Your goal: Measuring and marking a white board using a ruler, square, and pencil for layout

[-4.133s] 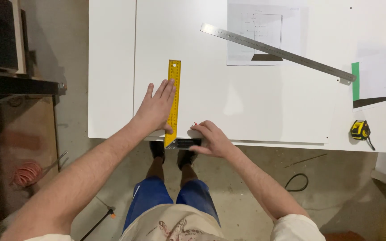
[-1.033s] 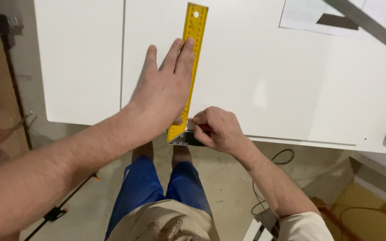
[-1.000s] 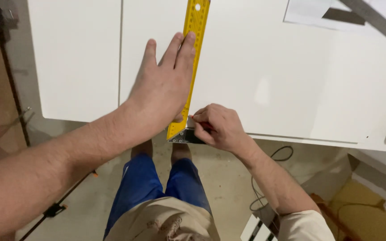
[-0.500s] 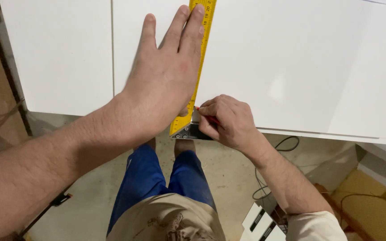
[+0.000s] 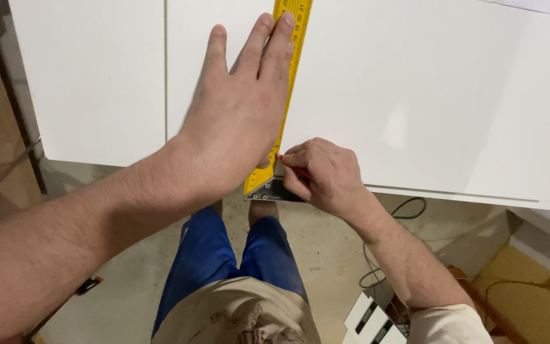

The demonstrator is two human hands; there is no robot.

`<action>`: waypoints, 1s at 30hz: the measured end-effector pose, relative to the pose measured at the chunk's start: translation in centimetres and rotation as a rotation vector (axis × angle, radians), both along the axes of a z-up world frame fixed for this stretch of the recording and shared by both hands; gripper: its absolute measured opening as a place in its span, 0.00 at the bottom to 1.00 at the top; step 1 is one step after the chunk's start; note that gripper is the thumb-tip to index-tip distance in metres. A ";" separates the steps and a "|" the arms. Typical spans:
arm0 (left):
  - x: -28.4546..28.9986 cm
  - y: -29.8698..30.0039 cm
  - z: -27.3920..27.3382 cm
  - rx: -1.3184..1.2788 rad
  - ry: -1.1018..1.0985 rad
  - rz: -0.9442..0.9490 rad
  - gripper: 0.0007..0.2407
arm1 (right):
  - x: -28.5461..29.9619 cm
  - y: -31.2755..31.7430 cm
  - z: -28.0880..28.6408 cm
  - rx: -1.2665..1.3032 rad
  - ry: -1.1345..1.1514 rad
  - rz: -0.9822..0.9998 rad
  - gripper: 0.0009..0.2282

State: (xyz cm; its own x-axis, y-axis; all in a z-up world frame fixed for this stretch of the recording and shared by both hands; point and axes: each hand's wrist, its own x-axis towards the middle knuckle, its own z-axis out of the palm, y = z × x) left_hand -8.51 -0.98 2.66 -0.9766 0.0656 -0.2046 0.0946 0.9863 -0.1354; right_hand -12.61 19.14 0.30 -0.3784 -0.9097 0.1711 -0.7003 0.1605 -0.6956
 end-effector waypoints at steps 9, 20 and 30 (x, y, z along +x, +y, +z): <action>-0.2 -0.1 0.5 0.013 -0.008 -0.002 0.37 | -0.2 -0.3 0.1 -0.001 -0.002 0.017 0.03; -0.1 -0.4 1.1 0.017 -0.012 -0.029 0.37 | 0.0 0.0 0.2 0.014 0.032 0.010 0.03; -0.1 -0.2 0.3 0.006 -0.031 -0.015 0.44 | 0.0 0.5 -0.5 0.035 -0.028 -0.044 0.06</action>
State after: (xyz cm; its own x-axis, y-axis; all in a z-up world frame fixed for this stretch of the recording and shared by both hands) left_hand -8.57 -1.16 2.95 -0.9688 0.0813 -0.2342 0.1132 0.9855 -0.1264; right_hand -12.57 19.67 -0.15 -0.4225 -0.8972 0.1282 -0.6722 0.2154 -0.7083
